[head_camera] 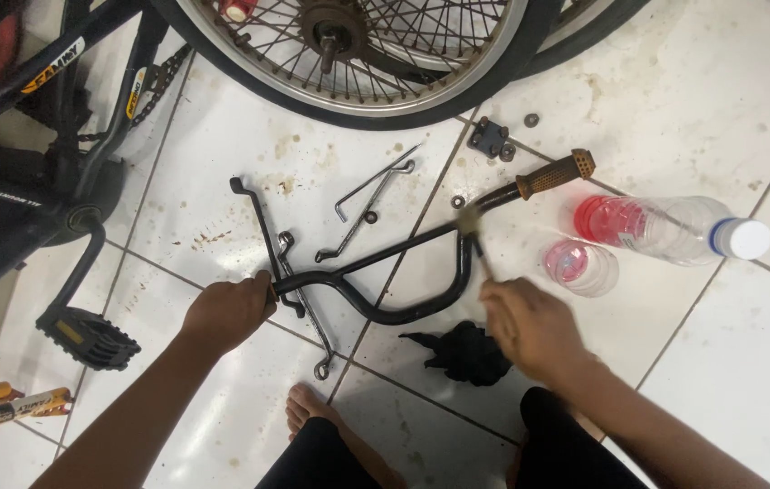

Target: Cleaning a bicycle handlebar using a brush and cleaning solution

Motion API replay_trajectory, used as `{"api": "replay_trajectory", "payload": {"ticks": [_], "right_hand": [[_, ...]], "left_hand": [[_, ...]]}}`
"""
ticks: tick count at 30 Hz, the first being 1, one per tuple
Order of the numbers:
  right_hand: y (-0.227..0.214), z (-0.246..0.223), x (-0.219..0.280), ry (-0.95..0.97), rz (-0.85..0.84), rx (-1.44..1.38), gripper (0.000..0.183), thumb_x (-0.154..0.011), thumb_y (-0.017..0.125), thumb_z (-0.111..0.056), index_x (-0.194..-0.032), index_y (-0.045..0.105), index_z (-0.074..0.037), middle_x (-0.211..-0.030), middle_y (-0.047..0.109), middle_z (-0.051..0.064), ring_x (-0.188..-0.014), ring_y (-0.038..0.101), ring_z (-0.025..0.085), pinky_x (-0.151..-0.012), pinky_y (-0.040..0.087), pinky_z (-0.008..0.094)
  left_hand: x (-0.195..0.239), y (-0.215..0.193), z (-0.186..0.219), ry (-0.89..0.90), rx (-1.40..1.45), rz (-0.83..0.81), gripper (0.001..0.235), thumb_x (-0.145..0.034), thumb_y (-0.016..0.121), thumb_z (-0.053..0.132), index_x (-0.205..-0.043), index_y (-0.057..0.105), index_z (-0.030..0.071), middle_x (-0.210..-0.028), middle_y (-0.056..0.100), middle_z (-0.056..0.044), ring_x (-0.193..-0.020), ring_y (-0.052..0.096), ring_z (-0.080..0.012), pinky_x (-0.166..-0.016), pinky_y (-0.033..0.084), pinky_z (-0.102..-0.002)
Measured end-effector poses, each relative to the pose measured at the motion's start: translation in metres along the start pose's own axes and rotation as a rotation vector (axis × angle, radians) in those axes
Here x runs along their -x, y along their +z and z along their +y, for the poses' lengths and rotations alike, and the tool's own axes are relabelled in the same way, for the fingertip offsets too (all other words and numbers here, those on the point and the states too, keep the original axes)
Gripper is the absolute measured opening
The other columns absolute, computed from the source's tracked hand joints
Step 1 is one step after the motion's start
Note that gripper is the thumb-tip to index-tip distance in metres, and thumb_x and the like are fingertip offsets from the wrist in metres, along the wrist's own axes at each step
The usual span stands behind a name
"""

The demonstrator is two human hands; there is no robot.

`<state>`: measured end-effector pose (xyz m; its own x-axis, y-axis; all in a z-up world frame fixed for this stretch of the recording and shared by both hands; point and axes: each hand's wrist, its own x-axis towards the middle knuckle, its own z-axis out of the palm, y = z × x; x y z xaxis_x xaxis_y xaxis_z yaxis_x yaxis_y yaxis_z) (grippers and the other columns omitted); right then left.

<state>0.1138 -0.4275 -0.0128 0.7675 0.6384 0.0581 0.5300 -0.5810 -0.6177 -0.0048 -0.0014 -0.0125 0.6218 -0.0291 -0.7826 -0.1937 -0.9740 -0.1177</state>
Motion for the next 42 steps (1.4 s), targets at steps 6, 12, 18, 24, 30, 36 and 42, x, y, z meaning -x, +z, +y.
{"api": "replay_trajectory", "payload": {"ticks": [6,12,18,24,30,36,42], "right_hand": [[0.014,0.032,0.021,0.129,0.141,-0.009,0.014,-0.1,0.057,-0.025,-0.112,0.065,-0.022,-0.084,0.065,0.002,-0.076,0.07,0.029,-0.066,0.056,0.039],[-0.002,0.004,-0.001,0.043,0.026,0.016,0.014,-0.094,0.061,-0.022,-0.105,0.066,-0.016,-0.076,0.065,0.013,-0.074,0.071,0.038,-0.065,0.057,0.048],[0.009,0.017,0.011,0.085,0.162,0.034,0.015,-0.098,0.056,-0.023,-0.106,0.067,-0.017,-0.076,0.061,0.007,-0.07,0.069,0.031,-0.059,0.056,0.038],[-0.007,0.005,-0.007,0.031,0.062,-0.002,0.02,-0.093,0.06,-0.019,-0.112,0.067,-0.014,-0.082,0.066,0.016,-0.074,0.071,0.041,-0.061,0.058,0.05],[-0.007,0.009,-0.002,0.058,0.174,-0.022,0.02,-0.098,0.055,-0.028,-0.112,0.067,-0.019,-0.079,0.063,0.007,-0.067,0.07,0.033,-0.055,0.057,0.041],[0.003,0.006,-0.002,0.029,0.052,-0.015,0.017,-0.096,0.058,-0.024,-0.111,0.063,-0.015,-0.082,0.064,0.015,-0.064,0.071,0.041,-0.053,0.059,0.051],[0.007,0.019,0.009,0.073,0.125,0.069,0.023,-0.097,0.057,-0.029,-0.117,0.062,-0.02,-0.082,0.06,0.009,-0.067,0.07,0.035,-0.055,0.058,0.046]], "left_hand": [[-0.002,0.008,0.0,-0.008,-0.125,0.037,0.035,-0.105,0.041,0.04,-0.125,0.048,0.011,-0.088,0.068,0.0,-0.072,0.075,-0.0142,-0.066,0.062,-0.03],[0.0,0.002,0.005,0.009,-0.155,0.041,0.038,-0.106,0.041,0.039,-0.128,0.047,0.008,-0.088,0.066,0.0,-0.073,0.076,-0.0138,-0.066,0.063,-0.029],[-0.005,0.017,-0.001,0.061,-0.199,0.045,0.048,-0.105,0.043,0.037,-0.136,0.045,0.001,-0.089,0.064,0.0,-0.07,0.073,-0.0106,-0.062,0.061,-0.027],[-0.002,0.001,0.007,0.012,-0.157,0.035,0.046,-0.105,0.045,0.035,-0.137,0.045,0.003,-0.088,0.065,-0.001,-0.072,0.074,-0.0117,-0.063,0.062,-0.028],[-0.002,0.005,0.006,0.021,-0.171,0.071,0.043,-0.104,0.046,0.036,-0.133,0.047,0.005,-0.086,0.064,0.0,-0.07,0.074,-0.0127,-0.061,0.062,-0.029],[-0.004,0.005,0.007,0.003,-0.181,0.032,0.039,-0.106,0.042,0.037,-0.13,0.046,0.008,-0.087,0.063,0.002,-0.072,0.073,-0.0108,-0.062,0.061,-0.026],[-0.003,0.008,0.008,0.001,-0.203,0.075,0.04,-0.104,0.044,0.036,-0.132,0.047,0.007,-0.085,0.064,0.002,-0.069,0.073,-0.0103,-0.061,0.062,-0.027]]}}
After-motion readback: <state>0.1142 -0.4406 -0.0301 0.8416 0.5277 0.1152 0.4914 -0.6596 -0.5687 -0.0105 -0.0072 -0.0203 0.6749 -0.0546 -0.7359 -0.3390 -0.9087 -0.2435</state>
